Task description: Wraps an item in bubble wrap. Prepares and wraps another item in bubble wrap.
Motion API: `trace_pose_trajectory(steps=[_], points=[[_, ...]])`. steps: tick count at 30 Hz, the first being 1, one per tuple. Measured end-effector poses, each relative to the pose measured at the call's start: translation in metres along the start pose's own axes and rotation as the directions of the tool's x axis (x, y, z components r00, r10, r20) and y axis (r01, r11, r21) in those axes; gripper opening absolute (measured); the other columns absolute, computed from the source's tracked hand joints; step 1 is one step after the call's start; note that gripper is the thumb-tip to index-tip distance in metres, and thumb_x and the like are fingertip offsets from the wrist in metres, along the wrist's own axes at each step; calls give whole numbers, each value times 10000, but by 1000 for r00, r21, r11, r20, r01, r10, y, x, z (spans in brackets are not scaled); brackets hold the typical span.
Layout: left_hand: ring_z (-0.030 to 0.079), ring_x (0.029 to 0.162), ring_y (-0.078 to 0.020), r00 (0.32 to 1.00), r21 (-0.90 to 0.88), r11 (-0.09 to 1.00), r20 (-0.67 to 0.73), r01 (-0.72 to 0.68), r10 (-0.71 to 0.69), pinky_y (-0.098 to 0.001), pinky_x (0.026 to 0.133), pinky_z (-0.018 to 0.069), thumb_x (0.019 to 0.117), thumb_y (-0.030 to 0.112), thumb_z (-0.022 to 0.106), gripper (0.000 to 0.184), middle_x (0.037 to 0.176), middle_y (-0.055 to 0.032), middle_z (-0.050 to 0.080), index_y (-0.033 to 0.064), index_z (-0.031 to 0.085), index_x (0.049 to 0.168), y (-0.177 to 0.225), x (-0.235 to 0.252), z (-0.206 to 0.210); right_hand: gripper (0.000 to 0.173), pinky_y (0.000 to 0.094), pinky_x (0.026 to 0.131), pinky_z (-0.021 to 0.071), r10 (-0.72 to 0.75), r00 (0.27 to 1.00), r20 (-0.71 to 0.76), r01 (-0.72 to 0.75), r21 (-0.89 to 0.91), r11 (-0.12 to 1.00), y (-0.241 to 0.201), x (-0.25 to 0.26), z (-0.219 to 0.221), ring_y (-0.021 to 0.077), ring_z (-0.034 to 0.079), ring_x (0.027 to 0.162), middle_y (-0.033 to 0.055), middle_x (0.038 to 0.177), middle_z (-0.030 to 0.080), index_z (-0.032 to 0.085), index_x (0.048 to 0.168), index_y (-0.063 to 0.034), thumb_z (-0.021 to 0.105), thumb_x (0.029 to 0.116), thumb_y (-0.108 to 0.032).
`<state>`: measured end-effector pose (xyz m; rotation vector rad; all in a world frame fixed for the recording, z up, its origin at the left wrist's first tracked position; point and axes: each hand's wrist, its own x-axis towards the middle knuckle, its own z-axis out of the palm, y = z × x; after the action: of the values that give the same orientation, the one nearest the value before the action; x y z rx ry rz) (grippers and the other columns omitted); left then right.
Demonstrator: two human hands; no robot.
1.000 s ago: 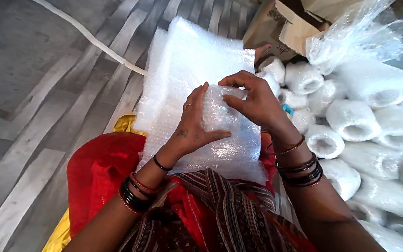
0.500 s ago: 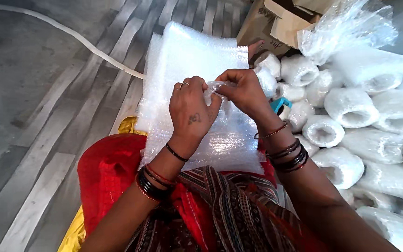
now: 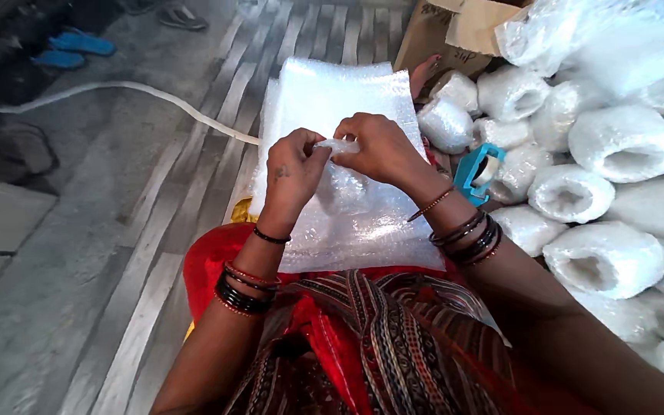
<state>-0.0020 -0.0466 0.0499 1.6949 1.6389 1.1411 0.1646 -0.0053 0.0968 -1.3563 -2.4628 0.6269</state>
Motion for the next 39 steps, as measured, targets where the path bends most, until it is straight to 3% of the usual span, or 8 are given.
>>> trace_pose_trajectory(steps=[5, 9, 12, 15, 21, 28, 34, 39], points=[[623, 809, -225, 987, 48, 997, 145, 63, -70, -371, 760, 529, 1046, 102, 550, 197, 987, -191, 653, -47, 608, 1161, 52, -29, -8, 238, 582, 837, 504, 26, 987, 160, 5, -190, 982, -8, 8, -10, 383, 642, 1073, 198, 1105, 660, 687, 1130, -3, 699, 924, -123], [657, 756, -91, 993, 7, 993, 0, -117, 117, -259, 696, 548, 958, 122, 644, 168, 902, -69, 689, 17, 656, 1088, 10, -10, 10, 104, 558, 750, 496, -56, 995, 80, 74, -236, 969, 0, 16, 3, 383, 659, 968, 194, 963, 665, 654, 971, 2, 679, 908, -77], [635, 1049, -322, 970, 125, 986, 202, 109, -133, -438, 878, 531, 973, 52, 644, 406, 1233, -234, 606, -36, 487, 1337, 58, -23, -8, 115, 563, 776, 497, -121, 993, 15, 122, -138, 983, 9, 18, 7, 384, 670, 962, 202, 949, 684, 679, 995, 19, 646, 926, -67], [602, 1147, -404, 949, 214, 957, 207, 195, -239, -538, 929, 502, 938, 73, 690, 546, 1348, -280, 545, -29, 440, 1412, 66, -19, -5, 154, 564, 822, 509, -223, 974, 41, 222, 35, 974, 19, 20, -1, 358, 682, 963, 192, 976, 712, 723, 1025, 25, 610, 926, -13], [639, 1094, -449, 958, 406, 913, 242, 47, -156, -615, 897, 505, 960, 51, 632, 454, 1211, -276, 637, -39, 474, 1376, 60, -12, 4, 159, 364, 702, 550, -129, 984, 123, 83, 326, 942, 37, 23, -9, 170, 655, 782, 124, 982, 703, 716, 1049, 12, 613, 932, 46], [664, 998, -457, 976, 485, 872, 212, -61, -50, -608, 827, 513, 955, -6, 593, 361, 1040, -265, 683, -26, 538, 1312, 61, -11, 0, 289, 462, 843, 539, -70, 997, 21, 61, 299, 952, 33, 13, -11, 261, 683, 921, 164, 1050, 710, 639, 1133, 21, 763, 885, -58], [654, 852, -394, 987, 388, 916, 159, -99, 40, -552, 740, 515, 987, 41, 593, 281, 947, -244, 656, -48, 552, 1250, 50, -9, -5, 83, 457, 821, 559, -351, 886, -302, 400, 118, 909, 23, -9, 3, 296, 646, 1039, 169, 1157, 623, 691, 932, -8, 686, 856, 26], [547, 630, -263, 990, 300, 953, 138, -37, -5, -439, 599, 466, 986, 47, 594, 253, 765, -143, 588, -32, 538, 1219, 45, -3, -6, 208, 521, 796, 514, -198, 969, -149, 151, -279, 948, -2, -18, 6, 371, 646, 1040, 190, 1201, 637, 756, 1075, -41, 685, 973, -208]])
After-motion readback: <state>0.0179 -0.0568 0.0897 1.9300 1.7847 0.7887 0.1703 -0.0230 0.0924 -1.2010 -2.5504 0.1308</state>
